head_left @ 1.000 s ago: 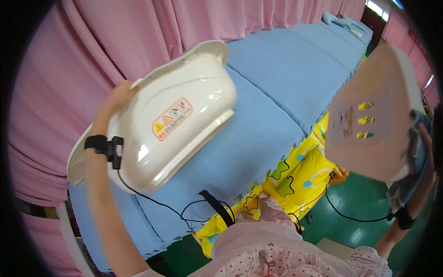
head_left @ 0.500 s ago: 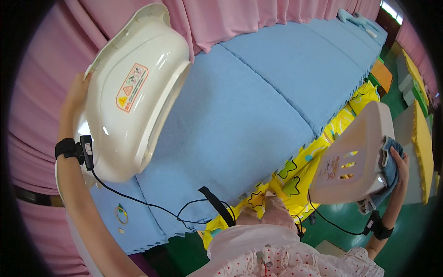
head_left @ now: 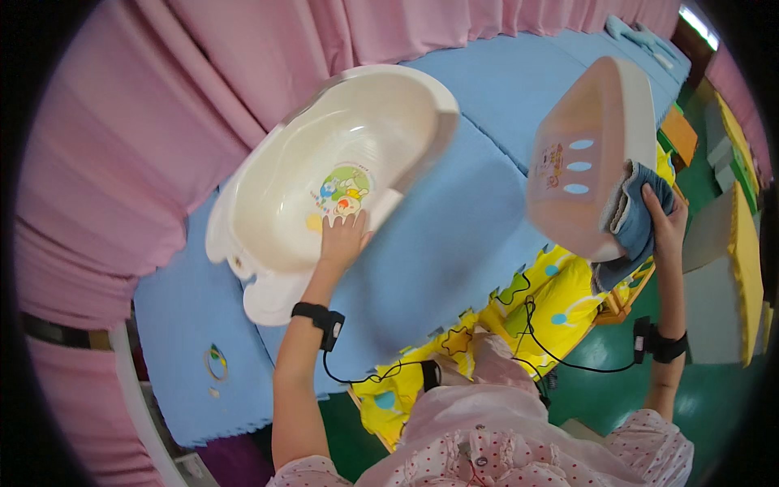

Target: The person washes a cloth in a basin, wrings it out, and then wipes the interior and exterior surfaces of a plastic baby bathtub.

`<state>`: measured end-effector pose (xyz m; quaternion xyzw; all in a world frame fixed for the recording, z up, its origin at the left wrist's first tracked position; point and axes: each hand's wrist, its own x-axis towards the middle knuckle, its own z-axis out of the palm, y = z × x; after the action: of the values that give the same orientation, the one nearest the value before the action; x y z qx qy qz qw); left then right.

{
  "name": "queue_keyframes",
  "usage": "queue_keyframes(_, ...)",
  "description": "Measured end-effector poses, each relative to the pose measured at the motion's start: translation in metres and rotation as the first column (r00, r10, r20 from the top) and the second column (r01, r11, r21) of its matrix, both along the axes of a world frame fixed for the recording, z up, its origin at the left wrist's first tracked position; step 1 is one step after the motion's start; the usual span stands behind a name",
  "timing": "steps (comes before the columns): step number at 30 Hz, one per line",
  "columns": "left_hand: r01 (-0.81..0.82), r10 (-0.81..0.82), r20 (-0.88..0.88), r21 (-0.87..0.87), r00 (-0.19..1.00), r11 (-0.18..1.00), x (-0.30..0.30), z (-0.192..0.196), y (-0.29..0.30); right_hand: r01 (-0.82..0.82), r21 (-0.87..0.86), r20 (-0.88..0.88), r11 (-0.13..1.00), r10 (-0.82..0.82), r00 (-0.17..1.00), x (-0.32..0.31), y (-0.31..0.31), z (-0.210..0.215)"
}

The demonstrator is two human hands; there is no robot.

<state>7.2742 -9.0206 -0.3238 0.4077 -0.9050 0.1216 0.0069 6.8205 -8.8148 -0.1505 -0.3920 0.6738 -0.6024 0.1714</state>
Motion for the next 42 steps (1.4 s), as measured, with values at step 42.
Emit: queue_keyframes(42, -0.426, 0.434, -0.100, 0.096, 0.895, 0.900, 0.103, -0.077, 0.147, -0.103, -0.300, 0.399, 0.948, 0.223, 0.889, 0.110, 0.014, -0.014)
